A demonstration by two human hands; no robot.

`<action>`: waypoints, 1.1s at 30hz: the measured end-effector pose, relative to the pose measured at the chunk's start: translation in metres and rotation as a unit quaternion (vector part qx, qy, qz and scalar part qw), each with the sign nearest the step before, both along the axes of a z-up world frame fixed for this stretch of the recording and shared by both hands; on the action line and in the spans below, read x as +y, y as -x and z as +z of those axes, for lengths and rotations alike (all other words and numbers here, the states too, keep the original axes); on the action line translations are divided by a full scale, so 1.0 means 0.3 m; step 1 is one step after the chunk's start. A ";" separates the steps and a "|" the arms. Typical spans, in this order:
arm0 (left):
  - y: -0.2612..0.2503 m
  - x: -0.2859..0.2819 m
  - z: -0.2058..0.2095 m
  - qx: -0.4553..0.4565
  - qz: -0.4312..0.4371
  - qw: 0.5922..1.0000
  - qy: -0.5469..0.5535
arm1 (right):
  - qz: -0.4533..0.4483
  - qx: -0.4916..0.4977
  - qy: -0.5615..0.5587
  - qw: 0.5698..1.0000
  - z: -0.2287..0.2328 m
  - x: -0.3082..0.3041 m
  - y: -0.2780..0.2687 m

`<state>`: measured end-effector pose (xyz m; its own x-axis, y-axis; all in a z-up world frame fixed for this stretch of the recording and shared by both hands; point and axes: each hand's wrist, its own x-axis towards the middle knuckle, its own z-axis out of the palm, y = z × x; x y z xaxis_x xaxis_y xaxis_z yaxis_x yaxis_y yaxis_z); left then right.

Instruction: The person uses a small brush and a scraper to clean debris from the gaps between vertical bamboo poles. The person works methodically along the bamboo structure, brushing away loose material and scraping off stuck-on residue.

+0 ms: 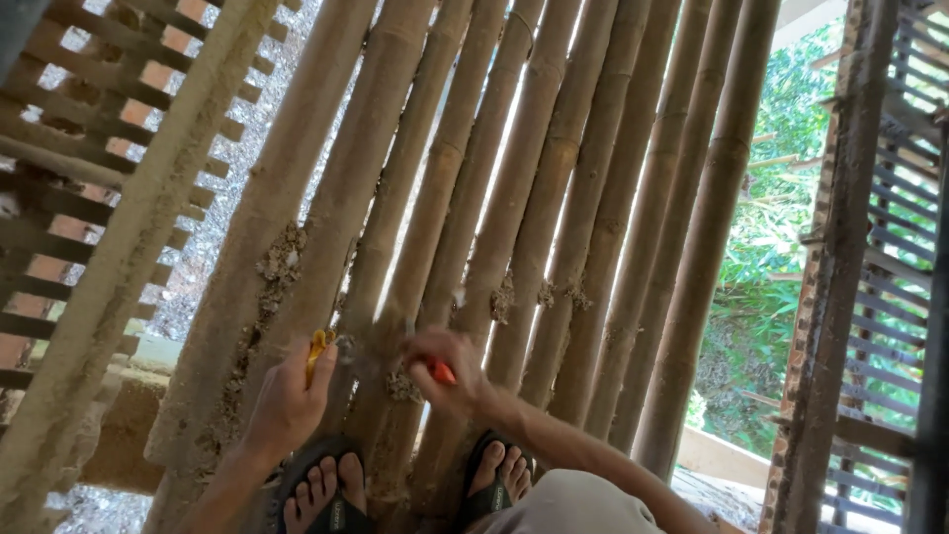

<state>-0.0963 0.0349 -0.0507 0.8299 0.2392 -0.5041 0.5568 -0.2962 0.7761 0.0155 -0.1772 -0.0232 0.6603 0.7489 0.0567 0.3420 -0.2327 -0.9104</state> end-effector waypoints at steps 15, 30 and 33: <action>-0.013 0.003 0.032 -0.007 0.015 0.999 0.040 | 0.012 -0.099 0.041 0.994 0.019 -0.101 -0.094; -0.010 -0.043 -0.064 -0.047 -0.016 0.998 0.050 | 0.029 -0.140 0.135 0.980 -0.101 -0.232 -0.089; -0.010 -0.051 -0.069 -0.042 -0.025 0.998 0.041 | 0.000 -0.157 0.075 0.985 -0.126 -0.239 -0.155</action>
<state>-0.0934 0.0196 -0.0715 0.8803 0.1565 -0.4479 0.4741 -0.2558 0.8425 0.0620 -0.2487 -0.0610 0.6280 0.7642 0.1468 0.6015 -0.3570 -0.7146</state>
